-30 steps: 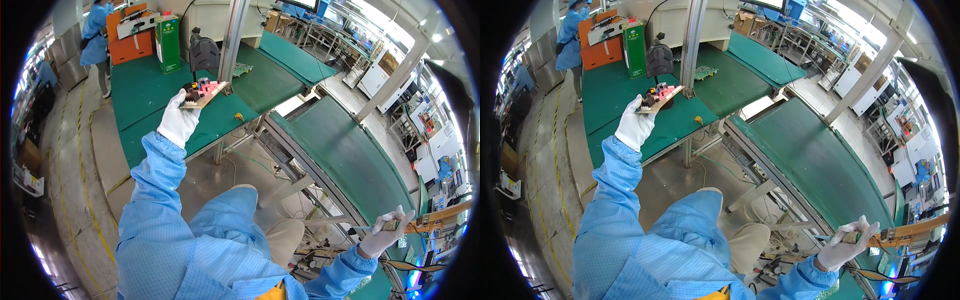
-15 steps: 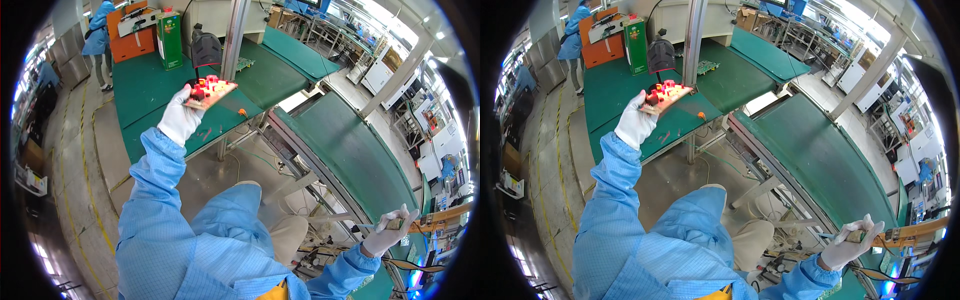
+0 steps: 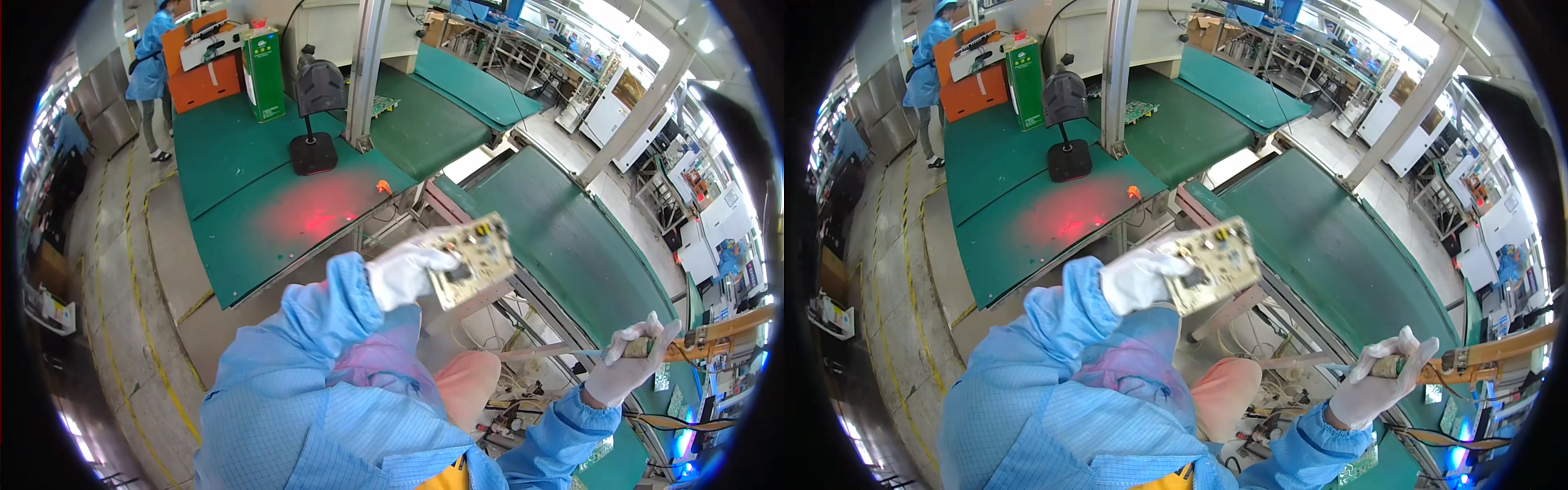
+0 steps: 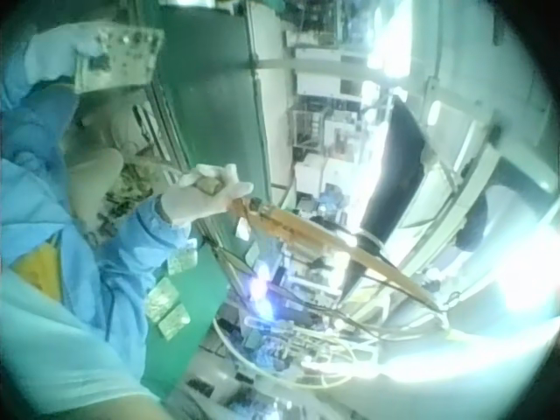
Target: Assembling electronic components by using a manual dispenser on printed circuit boards.
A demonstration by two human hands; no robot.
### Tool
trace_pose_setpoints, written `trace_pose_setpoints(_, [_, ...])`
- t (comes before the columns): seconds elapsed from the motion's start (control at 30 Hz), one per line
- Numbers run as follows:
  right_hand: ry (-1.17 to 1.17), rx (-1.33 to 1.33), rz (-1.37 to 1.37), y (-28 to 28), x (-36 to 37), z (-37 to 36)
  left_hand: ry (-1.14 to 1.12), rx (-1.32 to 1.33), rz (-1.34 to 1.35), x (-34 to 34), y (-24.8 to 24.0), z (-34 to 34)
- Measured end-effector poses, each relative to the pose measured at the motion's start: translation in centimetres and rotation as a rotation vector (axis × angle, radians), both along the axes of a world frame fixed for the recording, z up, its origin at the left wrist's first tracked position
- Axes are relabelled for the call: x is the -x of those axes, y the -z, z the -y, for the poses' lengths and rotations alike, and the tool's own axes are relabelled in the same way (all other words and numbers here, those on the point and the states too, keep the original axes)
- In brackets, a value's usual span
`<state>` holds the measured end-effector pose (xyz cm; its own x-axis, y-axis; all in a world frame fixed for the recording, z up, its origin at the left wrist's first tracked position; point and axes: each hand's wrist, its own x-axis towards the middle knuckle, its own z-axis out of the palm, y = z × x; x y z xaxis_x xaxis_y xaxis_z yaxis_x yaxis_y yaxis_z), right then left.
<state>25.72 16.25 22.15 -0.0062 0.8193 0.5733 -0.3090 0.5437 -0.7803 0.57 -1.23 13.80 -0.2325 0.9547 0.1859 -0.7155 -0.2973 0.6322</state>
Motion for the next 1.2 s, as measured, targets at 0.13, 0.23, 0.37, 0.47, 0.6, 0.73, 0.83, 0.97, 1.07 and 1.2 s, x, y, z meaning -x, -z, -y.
trace_pose_setpoints(0.13, [-0.031,0.089,-0.093,-0.3,-0.3,0.5,0.192,0.056,0.046,-4.6,2.9,-3.9])
trace_pose_setpoints(0.23, [-0.201,0.088,-0.12,-0.7,-0.6,2.0,0.285,0.112,-0.095,-7.1,4.4,-5.3])
trace_pose_setpoints(0.37, [-0.099,-0.009,-0.022,-0.6,0.8,2.4,0.34,0.093,0.032,-10.0,4.3,-6.2])
trace_pose_setpoints(0.47, [0.106,-0.254,0.15,0.6,0.2,0.8,0.245,0.201,-0.143,-10.6,2.3,-5.7])
trace_pose_setpoints(0.6, [-0.226,-0.131,0.021,0.5,0.0,0.3,0.289,0.209,-0.32,-10.1,2.5,-6.2])
trace_pose_setpoints(0.73, [-0.059,-0.047,0.017,0.2,0.3,1.4,0.342,0.187,-0.173,-11.3,2.7,-6.0])
trace_pose_setpoints(0.83, [0.018,0.034,-0.031,0.0,0.7,2.1,0.406,0.14,0.044,-12.5,2.5,-5.5])
trace_pose_setpoints(0.97, [0.167,-0.179,0.014,0.3,1.2,1.9,0.428,0.123,0.054,-13.6,3.5,-6.1])
trace_pose_setpoints(1.07, [0.172,-0.231,0.002,1.0,1.0,1.5,0.411,0.139,-0.03,-13.1,2.6,-5.7])
trace_pose_setpoints(1.2, [0.016,-0.06,-0.068,1.1,0.6,0.7,0.407,0.2,0.02,-12.8,2.3,-5.5])
